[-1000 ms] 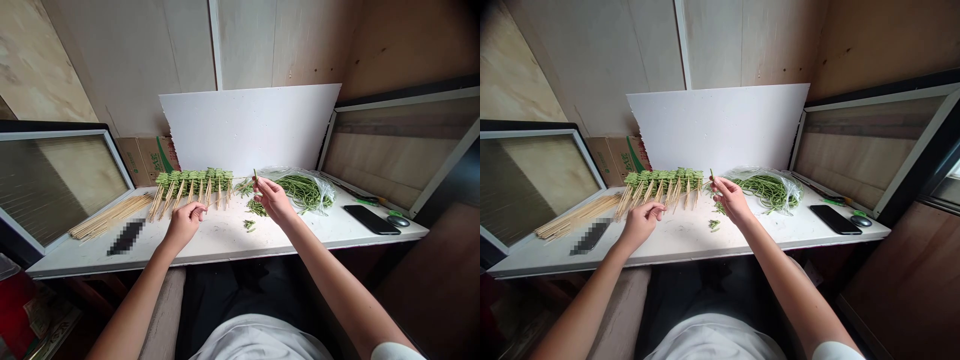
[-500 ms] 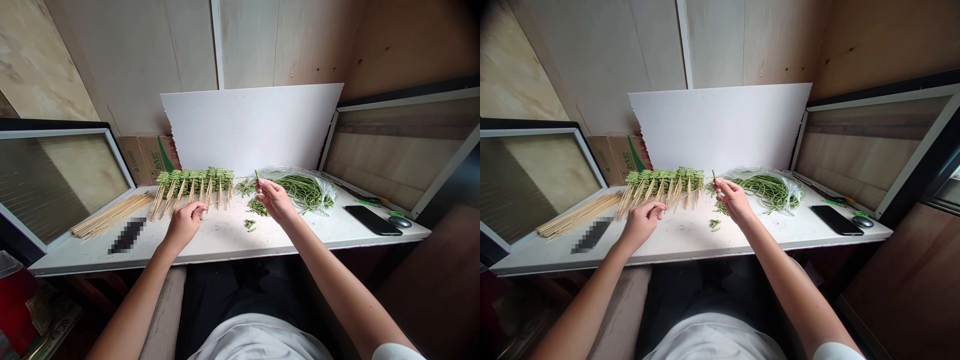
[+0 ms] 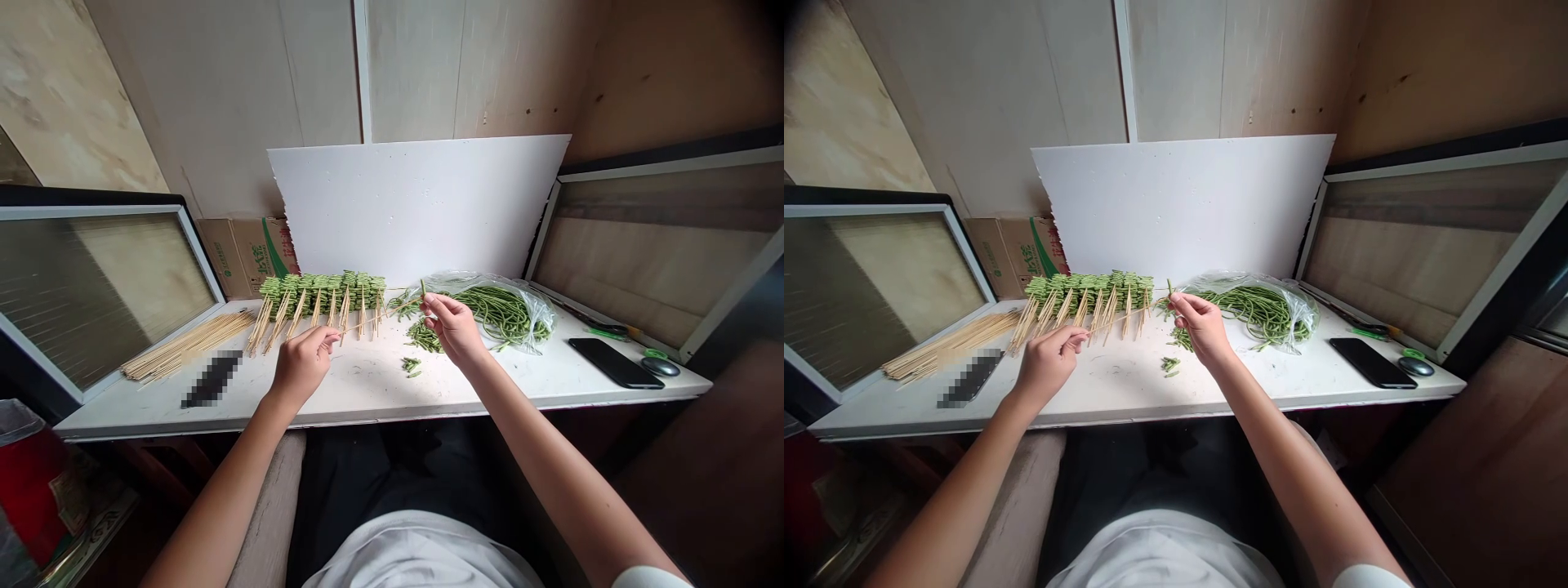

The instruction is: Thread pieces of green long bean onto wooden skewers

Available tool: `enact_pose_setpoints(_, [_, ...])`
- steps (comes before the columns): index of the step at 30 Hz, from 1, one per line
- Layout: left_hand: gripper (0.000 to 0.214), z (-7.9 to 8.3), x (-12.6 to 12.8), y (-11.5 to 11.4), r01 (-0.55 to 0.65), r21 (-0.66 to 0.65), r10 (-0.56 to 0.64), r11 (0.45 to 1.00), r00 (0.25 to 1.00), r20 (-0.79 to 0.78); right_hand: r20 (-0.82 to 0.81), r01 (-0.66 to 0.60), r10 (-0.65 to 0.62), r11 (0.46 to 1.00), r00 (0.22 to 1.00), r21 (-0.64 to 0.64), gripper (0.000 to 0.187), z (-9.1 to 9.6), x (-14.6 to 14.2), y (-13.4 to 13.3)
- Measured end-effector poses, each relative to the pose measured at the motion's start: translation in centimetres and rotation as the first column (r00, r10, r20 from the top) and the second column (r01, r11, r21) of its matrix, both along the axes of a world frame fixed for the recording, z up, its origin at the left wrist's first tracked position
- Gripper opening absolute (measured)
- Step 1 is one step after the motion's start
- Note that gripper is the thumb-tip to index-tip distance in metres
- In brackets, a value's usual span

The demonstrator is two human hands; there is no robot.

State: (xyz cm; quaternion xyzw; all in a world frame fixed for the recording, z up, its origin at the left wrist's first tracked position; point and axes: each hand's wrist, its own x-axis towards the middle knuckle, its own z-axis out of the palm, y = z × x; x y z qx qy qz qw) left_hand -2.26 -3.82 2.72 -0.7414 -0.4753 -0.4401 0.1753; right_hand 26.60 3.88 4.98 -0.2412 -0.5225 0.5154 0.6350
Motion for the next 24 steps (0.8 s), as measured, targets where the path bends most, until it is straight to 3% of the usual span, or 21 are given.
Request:
enact_pose_setpoints(15, [0.030, -0.03, 0.32, -0.12, -0.018, 0.029, 0.017, 0.999, 0.999, 0.033, 0.073, 0.026, -0.032, 0.997, 0.997, 0.077, 0.032, -0.09, -0.05, -0.46])
enact_pose_setpoints(19, [0.027, 0.20, 0.31, 0.03, 0.011, -0.028, -0.008, 1.000, 0.996, 0.088, 0.066, 0.076, -0.086, 0.988, 0.994, 0.134, 0.029, -0.36, -0.38, -0.51])
enact_pose_setpoints(24, [0.019, 0.45, 0.36, 0.31, 0.077, -0.089, -0.059, 0.993, 0.980, 0.191, 0.046, 0.059, -0.065, 0.992, 0.997, 0.109, 0.030, -0.28, -0.36, -0.37])
